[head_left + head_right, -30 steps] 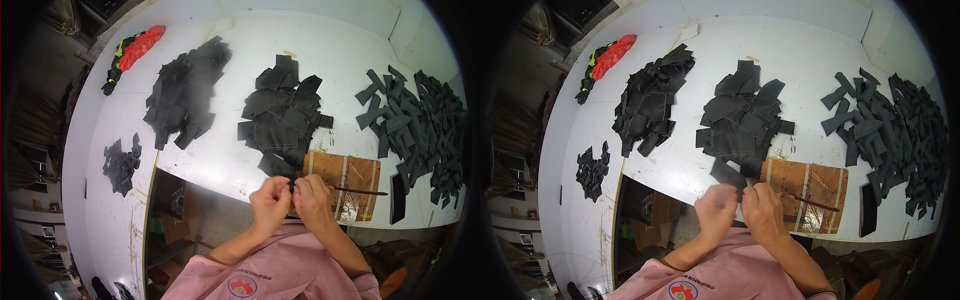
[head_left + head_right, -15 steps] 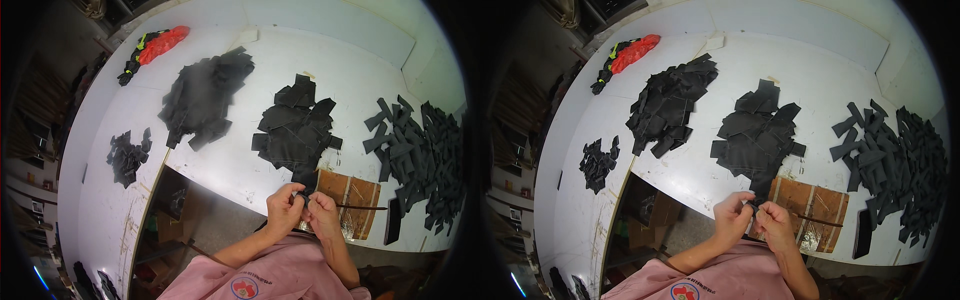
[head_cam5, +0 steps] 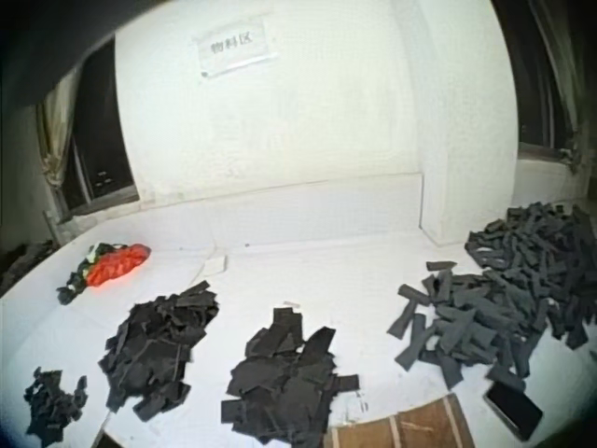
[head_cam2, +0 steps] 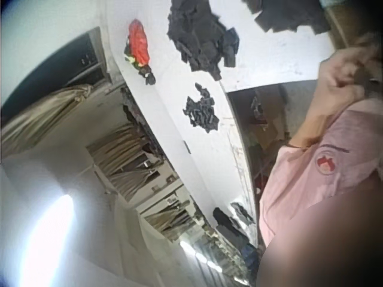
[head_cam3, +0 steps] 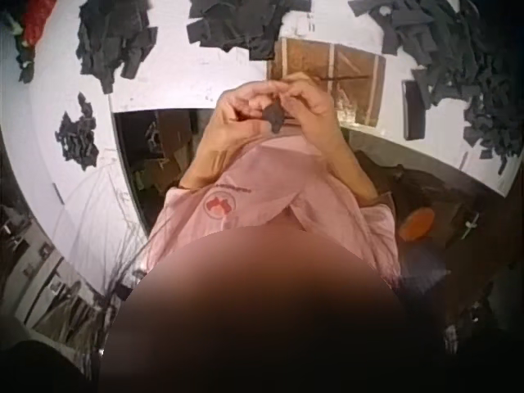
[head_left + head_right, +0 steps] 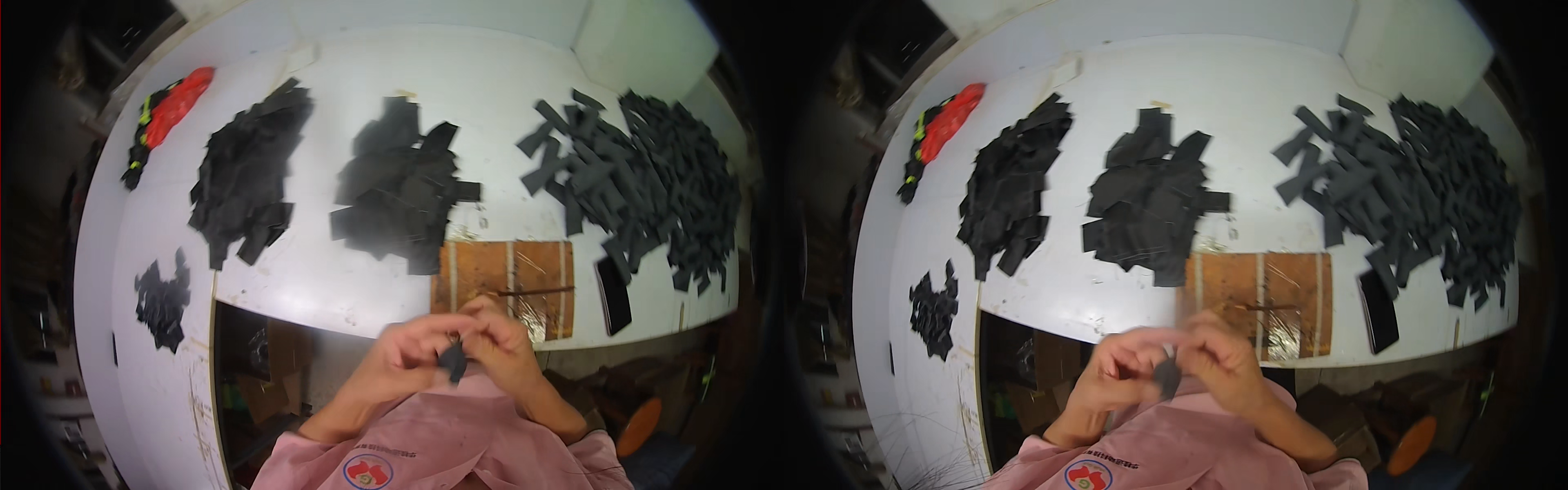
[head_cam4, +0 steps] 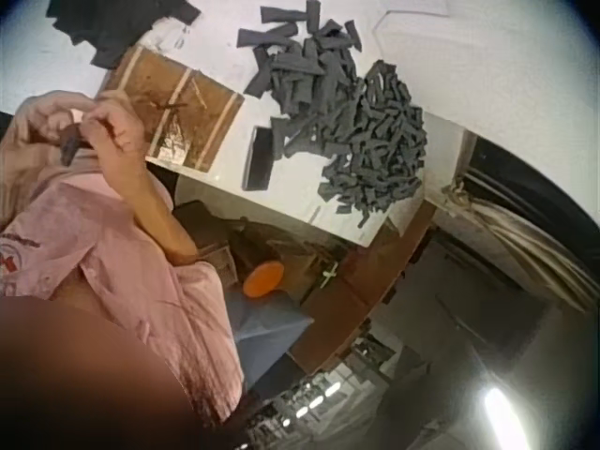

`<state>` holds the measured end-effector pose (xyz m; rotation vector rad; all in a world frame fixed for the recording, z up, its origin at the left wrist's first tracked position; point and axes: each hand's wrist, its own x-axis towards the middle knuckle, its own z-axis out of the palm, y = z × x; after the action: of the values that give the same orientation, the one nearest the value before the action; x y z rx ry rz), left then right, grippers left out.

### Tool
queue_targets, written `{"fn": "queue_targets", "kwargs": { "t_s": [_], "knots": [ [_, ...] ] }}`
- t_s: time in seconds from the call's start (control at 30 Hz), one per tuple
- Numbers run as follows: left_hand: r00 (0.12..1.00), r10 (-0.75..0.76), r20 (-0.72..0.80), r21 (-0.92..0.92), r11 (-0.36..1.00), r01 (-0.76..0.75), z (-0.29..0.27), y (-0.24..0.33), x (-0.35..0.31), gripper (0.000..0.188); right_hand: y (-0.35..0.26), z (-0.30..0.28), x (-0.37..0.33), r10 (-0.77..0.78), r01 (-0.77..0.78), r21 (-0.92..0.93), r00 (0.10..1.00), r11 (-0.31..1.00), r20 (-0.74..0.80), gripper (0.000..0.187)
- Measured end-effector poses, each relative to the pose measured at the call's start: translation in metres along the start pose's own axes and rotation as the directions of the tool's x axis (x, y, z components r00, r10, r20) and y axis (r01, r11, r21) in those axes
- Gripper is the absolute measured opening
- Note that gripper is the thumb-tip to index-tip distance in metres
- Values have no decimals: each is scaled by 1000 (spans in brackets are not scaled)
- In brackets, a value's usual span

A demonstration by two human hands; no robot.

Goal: The person is sorting and preparing small, black, curved fabric pieces, possibly for a manufacturing or assembly task.

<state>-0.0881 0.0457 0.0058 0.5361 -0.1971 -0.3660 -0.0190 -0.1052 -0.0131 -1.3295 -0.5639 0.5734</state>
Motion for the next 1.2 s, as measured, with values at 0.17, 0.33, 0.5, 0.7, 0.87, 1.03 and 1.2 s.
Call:
{"fn": "queue_targets", "kwargs": {
  "t_s": [0.17, 0.33, 0.5, 0.7, 0.87, 1.03, 1.2],
  "knots": [
    [804, 493, -332, 850, 527, 28, 14, -30, 15, 25, -20, -5, -10, -365, 258, -463, 917, 848, -158, 9],
    [756, 607, -244, 894, 443, -67, 28, -37, 37, 17, -38, -11, -17, -505, 285, -629, 839, 724, -201, 9],
    [960, 188, -206, 121, 979, -166, 32, -17, 57, 17, -63, -30, -24, -220, 135, -267, 921, 954, -323, 10],
    [973, -27, 229, -488, 862, 139, 42, -1, 87, 26, -100, -51, -5, -157, 136, -144, 977, 980, -142, 15],
    [941, -265, -212, -617, 782, 81, -15, -29, 103, 30, -25, -92, 2, 326, -262, 444, 943, 857, -72, 17],
    [965, -212, -156, -764, 645, 18, -23, -29, 100, 29, -20, -84, 15, 259, -213, 303, 959, 929, -118, 19],
    [981, -143, -133, -839, 544, -35, -19, -26, 100, 32, -26, -85, 25, 222, -205, 220, 974, 954, -52, 19]
  ]
}}
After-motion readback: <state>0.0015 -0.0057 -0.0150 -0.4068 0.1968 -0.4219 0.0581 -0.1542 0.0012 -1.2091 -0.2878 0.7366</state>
